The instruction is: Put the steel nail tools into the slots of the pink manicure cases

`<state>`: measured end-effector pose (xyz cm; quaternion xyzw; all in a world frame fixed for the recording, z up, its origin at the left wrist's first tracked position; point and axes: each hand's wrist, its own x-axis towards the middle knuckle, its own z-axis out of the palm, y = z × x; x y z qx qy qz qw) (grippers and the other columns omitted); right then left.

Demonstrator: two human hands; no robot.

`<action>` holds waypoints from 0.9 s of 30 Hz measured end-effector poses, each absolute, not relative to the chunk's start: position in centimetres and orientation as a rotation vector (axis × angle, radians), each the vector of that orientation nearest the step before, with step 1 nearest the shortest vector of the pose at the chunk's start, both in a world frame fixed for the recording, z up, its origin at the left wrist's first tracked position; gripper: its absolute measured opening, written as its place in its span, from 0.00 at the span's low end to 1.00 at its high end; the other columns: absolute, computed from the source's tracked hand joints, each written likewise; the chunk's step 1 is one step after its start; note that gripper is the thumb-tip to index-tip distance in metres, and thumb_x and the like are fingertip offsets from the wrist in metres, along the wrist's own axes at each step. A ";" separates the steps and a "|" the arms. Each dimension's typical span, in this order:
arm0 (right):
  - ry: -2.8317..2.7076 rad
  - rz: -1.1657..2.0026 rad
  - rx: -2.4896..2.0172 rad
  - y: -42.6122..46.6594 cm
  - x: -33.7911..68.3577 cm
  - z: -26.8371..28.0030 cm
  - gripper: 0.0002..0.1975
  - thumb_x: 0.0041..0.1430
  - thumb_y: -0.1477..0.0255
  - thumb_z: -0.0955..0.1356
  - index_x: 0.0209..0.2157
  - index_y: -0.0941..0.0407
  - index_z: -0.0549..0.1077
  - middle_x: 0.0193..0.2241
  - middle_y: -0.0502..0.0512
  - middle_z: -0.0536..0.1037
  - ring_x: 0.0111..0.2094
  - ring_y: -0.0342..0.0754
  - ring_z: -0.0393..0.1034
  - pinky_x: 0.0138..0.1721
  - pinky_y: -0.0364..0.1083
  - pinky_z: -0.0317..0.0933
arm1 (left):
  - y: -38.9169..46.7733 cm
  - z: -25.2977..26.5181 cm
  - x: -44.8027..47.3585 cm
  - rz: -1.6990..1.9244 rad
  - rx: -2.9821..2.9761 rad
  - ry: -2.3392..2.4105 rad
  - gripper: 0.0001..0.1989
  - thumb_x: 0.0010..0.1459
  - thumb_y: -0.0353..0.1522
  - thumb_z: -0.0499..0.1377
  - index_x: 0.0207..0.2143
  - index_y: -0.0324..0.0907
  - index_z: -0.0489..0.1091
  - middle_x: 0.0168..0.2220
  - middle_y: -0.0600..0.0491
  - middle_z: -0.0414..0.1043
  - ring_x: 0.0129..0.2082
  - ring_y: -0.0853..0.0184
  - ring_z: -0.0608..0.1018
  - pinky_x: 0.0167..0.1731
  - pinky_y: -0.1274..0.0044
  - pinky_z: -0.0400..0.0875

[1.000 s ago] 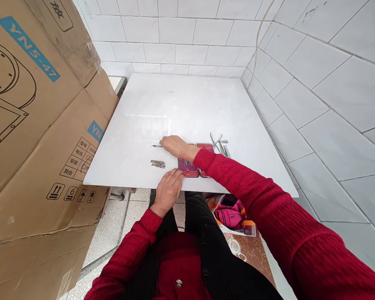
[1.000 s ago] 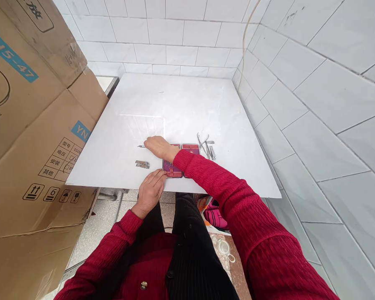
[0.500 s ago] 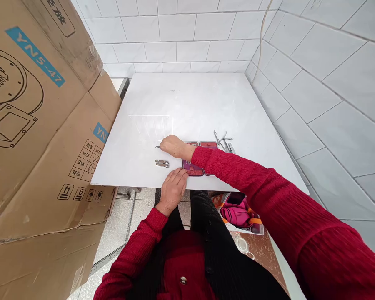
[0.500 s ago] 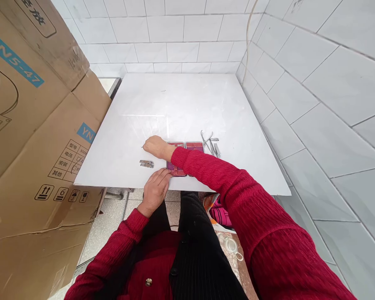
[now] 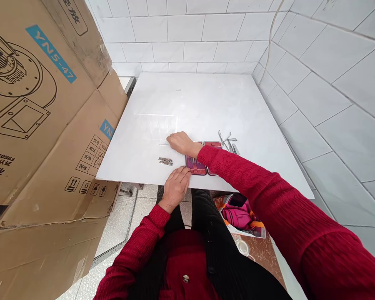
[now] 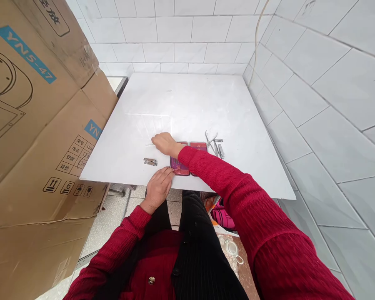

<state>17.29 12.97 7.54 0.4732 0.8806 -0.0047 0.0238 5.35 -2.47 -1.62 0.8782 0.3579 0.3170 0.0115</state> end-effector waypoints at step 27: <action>2.630 -1.446 2.527 9.2 26.8 5.9 0.06 0.50 0.77 0.68 0.26 0.55 0.66 0.14 0.42 0.69 0.17 0.40 0.66 0.22 0.38 0.57 | -2.0 -1.1 5.6 1.066 2.766 1.111 0.16 0.70 0.25 0.50 0.55 0.41 0.71 0.55 0.45 0.77 0.59 0.58 0.76 0.59 0.61 0.72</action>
